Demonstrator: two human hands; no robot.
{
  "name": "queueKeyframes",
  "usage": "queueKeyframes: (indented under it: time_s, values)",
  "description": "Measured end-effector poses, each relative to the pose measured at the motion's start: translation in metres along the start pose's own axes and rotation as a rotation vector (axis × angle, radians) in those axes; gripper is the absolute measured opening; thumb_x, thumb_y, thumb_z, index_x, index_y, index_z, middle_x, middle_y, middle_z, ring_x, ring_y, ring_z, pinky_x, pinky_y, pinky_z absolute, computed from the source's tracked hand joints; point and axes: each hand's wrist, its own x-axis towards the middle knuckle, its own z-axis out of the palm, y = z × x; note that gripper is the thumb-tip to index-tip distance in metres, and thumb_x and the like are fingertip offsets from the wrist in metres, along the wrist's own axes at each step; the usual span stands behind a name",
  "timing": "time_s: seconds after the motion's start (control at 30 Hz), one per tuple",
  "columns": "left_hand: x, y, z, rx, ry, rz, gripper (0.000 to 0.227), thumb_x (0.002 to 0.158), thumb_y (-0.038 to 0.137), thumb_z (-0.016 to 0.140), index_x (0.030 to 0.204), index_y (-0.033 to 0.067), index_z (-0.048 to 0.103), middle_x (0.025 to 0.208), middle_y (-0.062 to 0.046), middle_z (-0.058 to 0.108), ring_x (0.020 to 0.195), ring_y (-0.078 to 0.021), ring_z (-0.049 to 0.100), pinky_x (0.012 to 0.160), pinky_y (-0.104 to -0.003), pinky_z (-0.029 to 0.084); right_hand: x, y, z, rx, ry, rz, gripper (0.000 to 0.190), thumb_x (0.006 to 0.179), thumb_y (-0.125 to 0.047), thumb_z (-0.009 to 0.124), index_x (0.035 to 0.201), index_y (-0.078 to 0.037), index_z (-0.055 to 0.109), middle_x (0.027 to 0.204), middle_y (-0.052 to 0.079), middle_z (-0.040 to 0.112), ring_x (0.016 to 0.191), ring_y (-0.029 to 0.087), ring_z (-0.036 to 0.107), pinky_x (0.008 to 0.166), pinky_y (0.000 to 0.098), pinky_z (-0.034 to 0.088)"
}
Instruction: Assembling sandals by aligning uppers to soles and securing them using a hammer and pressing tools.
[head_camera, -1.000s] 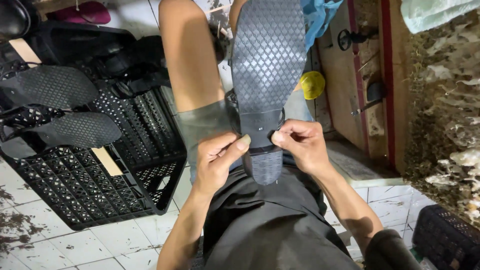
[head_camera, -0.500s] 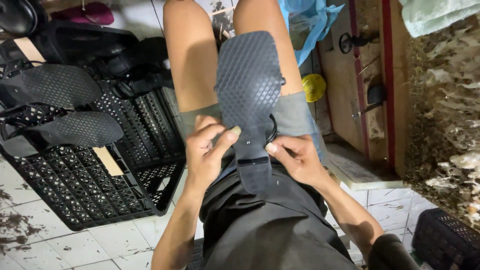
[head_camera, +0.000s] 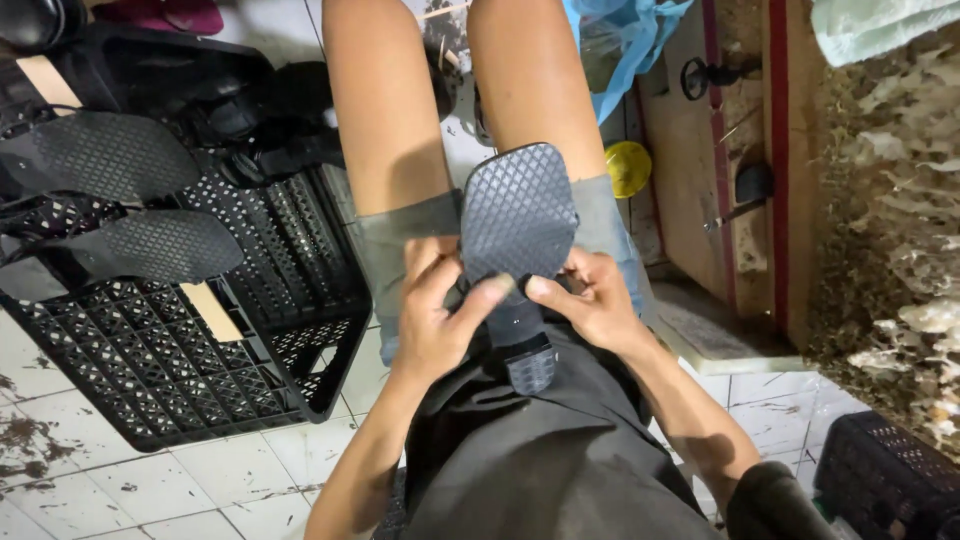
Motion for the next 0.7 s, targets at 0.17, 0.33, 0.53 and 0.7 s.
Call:
queueKeyframes:
  time_s: [0.17, 0.33, 0.53, 0.7]
  values:
    - [0.005, 0.003, 0.004, -0.137, 0.025, 0.027, 0.035, 0.078, 0.016, 0.065, 0.056, 0.0073, 0.04, 0.067, -0.001, 0.033, 0.067, -0.0158, 0.035, 0.066, -0.026, 0.034, 0.003, 0.007, -0.004, 0.115, 0.076, -0.035, 0.01, 0.077, -0.001, 0.063, 0.084, 0.005, 0.06, 0.067, 0.009, 0.058, 0.063, 0.01, 0.052, 0.061, 0.0257, 0.048]
    - [0.011, -0.042, -0.002, -0.558, -0.024, -0.061, 0.041, 0.068, 0.039, 0.071, 0.082, 0.0077, 0.047, 0.085, -0.006, 0.043, 0.081, -0.0152, 0.041, 0.075, -0.027, 0.036, 0.001, 0.038, -0.023, 0.078, 0.023, 0.006, 0.018, 0.085, -0.009, 0.056, 0.071, 0.002, 0.062, 0.056, 0.006, 0.055, 0.056, 0.007, 0.048, 0.055, 0.0218, 0.045]
    - [0.04, -0.046, -0.001, -1.076, -0.32, -0.136, 0.097, 0.061, 0.03, 0.076, 0.136, 0.0179, 0.014, 0.131, -0.018, 0.034, 0.115, -0.0279, 0.038, 0.094, -0.041, 0.03, 0.047, -0.043, 0.0, -0.545, -0.109, -0.284, 0.022, 0.078, -0.01, 0.063, 0.058, -0.003, 0.057, 0.05, 0.014, 0.054, 0.042, 0.022, 0.051, 0.042, 0.0305, 0.037]
    - [0.056, -0.051, -0.006, -1.145, -0.229, -0.477, 0.096, 0.059, 0.004, 0.075, 0.134, 0.0285, 0.02, 0.12, -0.023, 0.043, 0.092, -0.0376, 0.057, 0.073, -0.047, 0.053, 0.129, -0.082, -0.009, -1.124, 0.062, -0.681, 0.016, 0.091, -0.016, 0.062, 0.08, -0.005, 0.06, 0.074, 0.011, 0.055, 0.062, 0.027, 0.048, 0.057, 0.0333, 0.036]
